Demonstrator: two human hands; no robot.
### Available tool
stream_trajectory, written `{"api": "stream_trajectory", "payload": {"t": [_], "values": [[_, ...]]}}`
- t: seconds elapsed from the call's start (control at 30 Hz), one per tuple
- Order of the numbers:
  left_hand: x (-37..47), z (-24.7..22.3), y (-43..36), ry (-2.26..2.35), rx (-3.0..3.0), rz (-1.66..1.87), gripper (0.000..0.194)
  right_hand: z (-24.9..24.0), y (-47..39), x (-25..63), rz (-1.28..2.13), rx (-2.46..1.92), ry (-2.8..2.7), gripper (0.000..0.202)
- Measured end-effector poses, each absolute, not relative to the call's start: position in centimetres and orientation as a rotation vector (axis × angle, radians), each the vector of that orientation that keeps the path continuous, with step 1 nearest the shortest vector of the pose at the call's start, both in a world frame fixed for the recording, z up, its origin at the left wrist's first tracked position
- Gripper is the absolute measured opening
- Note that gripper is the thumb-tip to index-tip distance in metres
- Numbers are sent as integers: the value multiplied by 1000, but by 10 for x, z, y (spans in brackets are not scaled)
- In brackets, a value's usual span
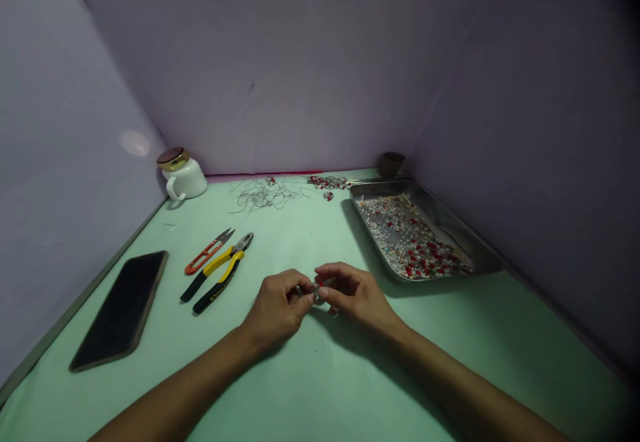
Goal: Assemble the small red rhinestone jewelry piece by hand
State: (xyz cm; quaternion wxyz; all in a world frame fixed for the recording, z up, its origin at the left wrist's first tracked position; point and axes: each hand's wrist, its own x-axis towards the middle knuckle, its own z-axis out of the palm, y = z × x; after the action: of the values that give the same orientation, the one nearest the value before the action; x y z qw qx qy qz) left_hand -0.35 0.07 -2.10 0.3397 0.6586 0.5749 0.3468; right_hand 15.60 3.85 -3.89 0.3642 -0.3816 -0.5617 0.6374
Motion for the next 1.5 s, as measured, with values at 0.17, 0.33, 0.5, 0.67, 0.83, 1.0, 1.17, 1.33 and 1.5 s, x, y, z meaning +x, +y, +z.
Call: {"api": "stream_trajectory", "payload": {"t": [0.17,0.33,0.5,0.67,0.83,1.0,1.17,1.33,1.5], "values": [[-4,-26,0,1565,1962,861,5,-49,40,156,1396,-999,-1681,10],[-4,-31,0,1596,2056,851,5,-52,40,157,1282,-1000,-1827,11],[-3,-34,-1,1624,2149,812,5,-51,38,159,1057,-994,-1999,15],[-2,-33,-1,1623,2182,781,6,-48,37,160,906,-973,-2098,15],[0,-32,0,1651,2195,746,7,-48,39,162,849,-938,-2160,13],[-1,-32,2,1679,2236,698,8,-47,41,160,791,-951,-2245,10],[-2,-32,5,1681,2243,675,9,-47,44,159,827,-975,-2236,9],[-2,-30,5,1670,2218,666,11,-44,45,158,868,-969,-2229,12],[-3,-28,8,1643,2143,701,10,-45,47,161,1004,-970,-2131,10]]}}
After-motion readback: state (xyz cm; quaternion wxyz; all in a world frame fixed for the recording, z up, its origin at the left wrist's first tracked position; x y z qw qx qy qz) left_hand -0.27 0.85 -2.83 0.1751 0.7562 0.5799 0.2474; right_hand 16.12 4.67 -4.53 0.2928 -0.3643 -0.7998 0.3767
